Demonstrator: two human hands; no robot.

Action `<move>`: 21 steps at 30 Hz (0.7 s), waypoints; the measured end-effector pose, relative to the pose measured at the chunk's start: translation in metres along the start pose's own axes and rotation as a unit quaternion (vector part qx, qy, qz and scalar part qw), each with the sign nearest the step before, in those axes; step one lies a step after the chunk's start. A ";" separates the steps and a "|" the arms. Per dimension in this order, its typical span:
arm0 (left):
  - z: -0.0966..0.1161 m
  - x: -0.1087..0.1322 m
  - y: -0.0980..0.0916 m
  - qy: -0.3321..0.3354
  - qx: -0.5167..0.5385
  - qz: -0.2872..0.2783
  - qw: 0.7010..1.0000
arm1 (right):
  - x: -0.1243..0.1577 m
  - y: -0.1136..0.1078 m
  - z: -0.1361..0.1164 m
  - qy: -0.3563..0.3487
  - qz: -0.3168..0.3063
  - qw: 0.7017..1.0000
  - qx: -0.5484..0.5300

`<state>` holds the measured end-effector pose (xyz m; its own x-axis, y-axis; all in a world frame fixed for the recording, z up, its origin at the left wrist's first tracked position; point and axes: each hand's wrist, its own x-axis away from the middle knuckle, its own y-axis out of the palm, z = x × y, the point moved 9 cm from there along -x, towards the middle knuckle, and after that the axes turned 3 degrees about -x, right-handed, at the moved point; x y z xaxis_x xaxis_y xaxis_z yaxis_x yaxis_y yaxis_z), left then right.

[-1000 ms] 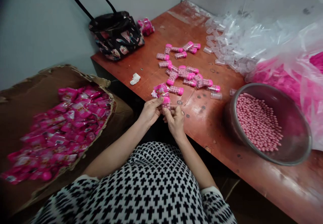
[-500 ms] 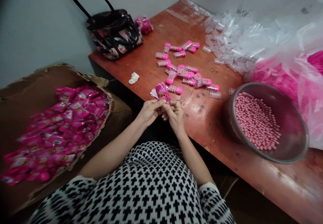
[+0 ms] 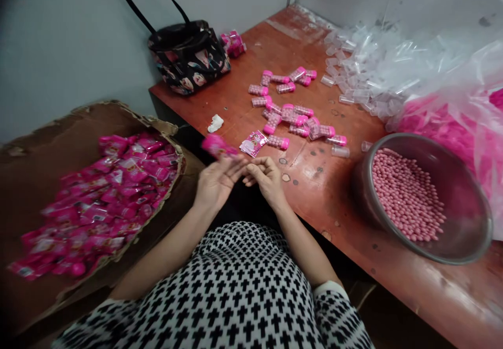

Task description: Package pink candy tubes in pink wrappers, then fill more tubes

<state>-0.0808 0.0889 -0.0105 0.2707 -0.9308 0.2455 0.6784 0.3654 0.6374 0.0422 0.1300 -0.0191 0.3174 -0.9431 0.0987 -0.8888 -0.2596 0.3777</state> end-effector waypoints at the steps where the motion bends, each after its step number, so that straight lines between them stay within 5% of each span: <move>1: 0.019 0.003 -0.013 0.053 0.014 0.037 0.998 | 0.000 0.000 0.000 0.002 -0.002 1.000 0.005; 4: 0.061 0.006 -0.045 0.184 0.002 0.112 0.976 | -0.001 -0.008 -0.001 -0.002 0.013 1.000 0.024; 8: 0.049 -0.028 -0.038 0.202 -0.256 0.068 0.943 | -0.002 -0.020 0.001 -0.004 0.040 0.998 0.046; 11: 0.019 -0.061 -0.005 0.239 -0.524 -0.011 0.817 | -0.001 -0.021 0.000 -0.003 0.037 0.997 0.068; 13: 0.002 -0.077 0.010 0.261 -0.627 -0.035 0.733 | 0.000 -0.021 -0.002 -0.005 0.035 0.996 0.086; 15: -0.007 -0.086 0.017 0.275 -0.677 -0.040 0.681 | 0.000 -0.024 -0.004 -0.003 0.037 0.994 0.100; 18: -0.010 -0.089 0.017 0.297 -0.692 -0.028 0.658 | -0.004 -0.030 -0.006 0.006 0.043 0.992 0.115; 21: -0.008 -0.087 0.014 0.321 -0.670 -0.016 0.669 | -0.014 -0.035 -0.010 -0.005 0.057 0.988 0.140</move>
<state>-0.0895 0.1746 -0.0284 0.1872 -0.9008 -0.3919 0.5767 0.4238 -0.6985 0.0720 0.1547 -0.0245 0.2085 -0.9711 0.1159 -0.9756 -0.1982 0.0944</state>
